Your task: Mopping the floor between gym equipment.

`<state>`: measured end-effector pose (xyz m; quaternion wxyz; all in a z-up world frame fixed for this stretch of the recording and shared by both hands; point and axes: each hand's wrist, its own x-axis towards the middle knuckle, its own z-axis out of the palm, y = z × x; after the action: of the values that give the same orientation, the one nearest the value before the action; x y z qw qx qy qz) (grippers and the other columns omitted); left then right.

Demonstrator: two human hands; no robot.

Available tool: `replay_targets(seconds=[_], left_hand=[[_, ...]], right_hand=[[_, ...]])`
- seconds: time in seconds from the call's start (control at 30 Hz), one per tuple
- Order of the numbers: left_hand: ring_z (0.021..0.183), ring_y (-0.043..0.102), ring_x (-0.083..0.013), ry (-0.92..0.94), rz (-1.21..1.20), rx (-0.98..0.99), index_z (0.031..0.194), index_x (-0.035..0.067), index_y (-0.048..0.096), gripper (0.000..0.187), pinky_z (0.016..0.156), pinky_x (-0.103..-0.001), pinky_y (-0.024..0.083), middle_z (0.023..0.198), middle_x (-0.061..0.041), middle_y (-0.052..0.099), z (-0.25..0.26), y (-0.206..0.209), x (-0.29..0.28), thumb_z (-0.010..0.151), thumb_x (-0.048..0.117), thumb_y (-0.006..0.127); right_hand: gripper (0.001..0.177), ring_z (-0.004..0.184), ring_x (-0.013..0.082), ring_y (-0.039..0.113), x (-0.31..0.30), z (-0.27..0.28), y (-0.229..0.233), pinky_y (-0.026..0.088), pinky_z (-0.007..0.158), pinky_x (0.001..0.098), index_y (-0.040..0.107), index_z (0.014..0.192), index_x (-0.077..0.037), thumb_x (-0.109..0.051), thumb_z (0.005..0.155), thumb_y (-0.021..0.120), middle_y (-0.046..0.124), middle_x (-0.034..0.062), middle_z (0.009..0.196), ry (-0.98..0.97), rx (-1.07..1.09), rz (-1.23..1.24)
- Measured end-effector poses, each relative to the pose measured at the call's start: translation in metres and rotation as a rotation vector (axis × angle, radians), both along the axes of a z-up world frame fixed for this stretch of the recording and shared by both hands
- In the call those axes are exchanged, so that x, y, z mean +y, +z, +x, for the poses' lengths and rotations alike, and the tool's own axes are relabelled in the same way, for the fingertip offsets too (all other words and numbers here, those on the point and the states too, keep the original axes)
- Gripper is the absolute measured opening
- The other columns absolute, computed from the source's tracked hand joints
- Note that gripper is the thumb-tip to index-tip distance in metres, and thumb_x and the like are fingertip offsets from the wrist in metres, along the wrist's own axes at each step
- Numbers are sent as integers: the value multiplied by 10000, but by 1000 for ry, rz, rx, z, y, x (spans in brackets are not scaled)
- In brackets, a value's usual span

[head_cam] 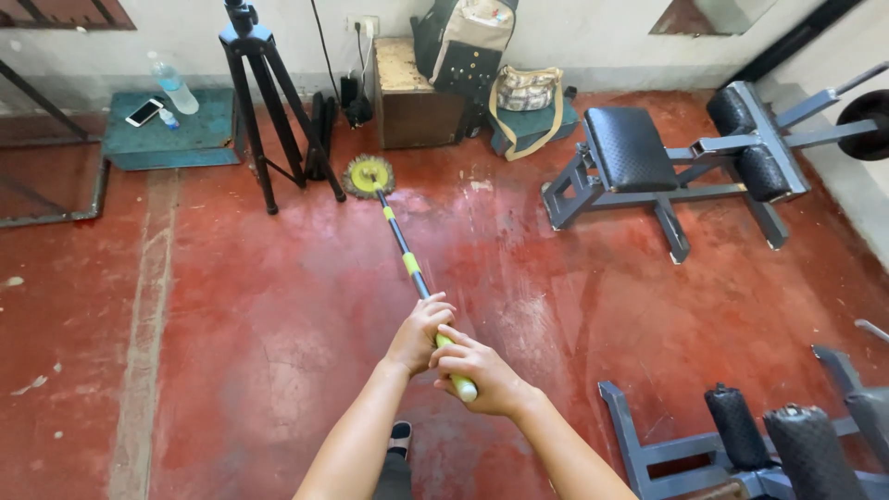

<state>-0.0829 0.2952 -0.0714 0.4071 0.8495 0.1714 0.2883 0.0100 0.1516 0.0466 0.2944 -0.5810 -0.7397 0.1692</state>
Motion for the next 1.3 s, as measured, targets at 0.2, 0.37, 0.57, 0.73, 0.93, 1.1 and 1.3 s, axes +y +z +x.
replay_targets(seconds=[0.2, 0.37, 0.57, 0.73, 0.93, 1.1, 1.3], left_hand=[[966, 632, -239, 83, 255, -65, 774, 126, 597, 184, 790, -366, 521, 916, -13, 659, -48, 61, -147, 808, 240, 738], [881, 597, -242, 33, 300, -35, 796, 153, 596, 187, 678, -378, 462, 861, -16, 621, -90, 90, -294, 857, 281, 717], [938, 586, -266, -77, 279, -32, 852, 135, 587, 121, 735, -391, 507, 911, -51, 594, -111, 51, -350, 835, 198, 688], [935, 611, -235, 31, 384, 69, 833, 201, 612, 131, 610, -378, 522, 910, 17, 628, -95, -18, -329, 752, 144, 698], [913, 623, -207, 61, 419, 176, 789, 199, 579, 227, 623, -365, 562, 863, 49, 632, -142, 34, -337, 674, 161, 771], [902, 614, -206, 145, 322, 112, 851, 169, 589, 150, 559, -369, 534, 898, 14, 616, -191, 69, -367, 823, 212, 730], [950, 635, -214, 261, 306, 62, 859, 163, 604, 123, 623, -354, 556, 951, 12, 639, -185, 56, -286, 853, 234, 703]], right_hand=[[145, 1380, 355, 544, -141, -38, 34, 496, 1015, 454, 697, 969, -97, -101, 832, 744, 736, -7, 1085, 67, -40, 26], [102, 1393, 408, 529, -289, -78, 82, 507, 1018, 469, 654, 795, -73, -100, 833, 745, 734, 24, 1124, 101, 26, -6], [111, 1333, 342, 573, -357, -106, 37, 465, 1107, 459, 642, 808, -50, -35, 816, 751, 709, 40, 1242, 10, 185, 15], [83, 1445, 336, 482, -347, -100, -38, 449, 1129, 408, 692, 916, -26, -1, 855, 743, 570, 110, 1495, -80, 325, -27], [169, 1518, 391, 385, -348, -133, 8, 440, 1165, 460, 628, 847, -43, -8, 820, 792, 593, 80, 1475, -12, 364, 21], [174, 1464, 393, 453, -353, -156, 36, 462, 1155, 489, 667, 779, -82, -99, 787, 840, 685, 19, 1358, 177, 139, -5], [163, 1414, 377, 518, -262, -153, 26, 404, 1208, 521, 653, 772, -72, -78, 773, 816, 694, 51, 1330, 193, 98, 33]])
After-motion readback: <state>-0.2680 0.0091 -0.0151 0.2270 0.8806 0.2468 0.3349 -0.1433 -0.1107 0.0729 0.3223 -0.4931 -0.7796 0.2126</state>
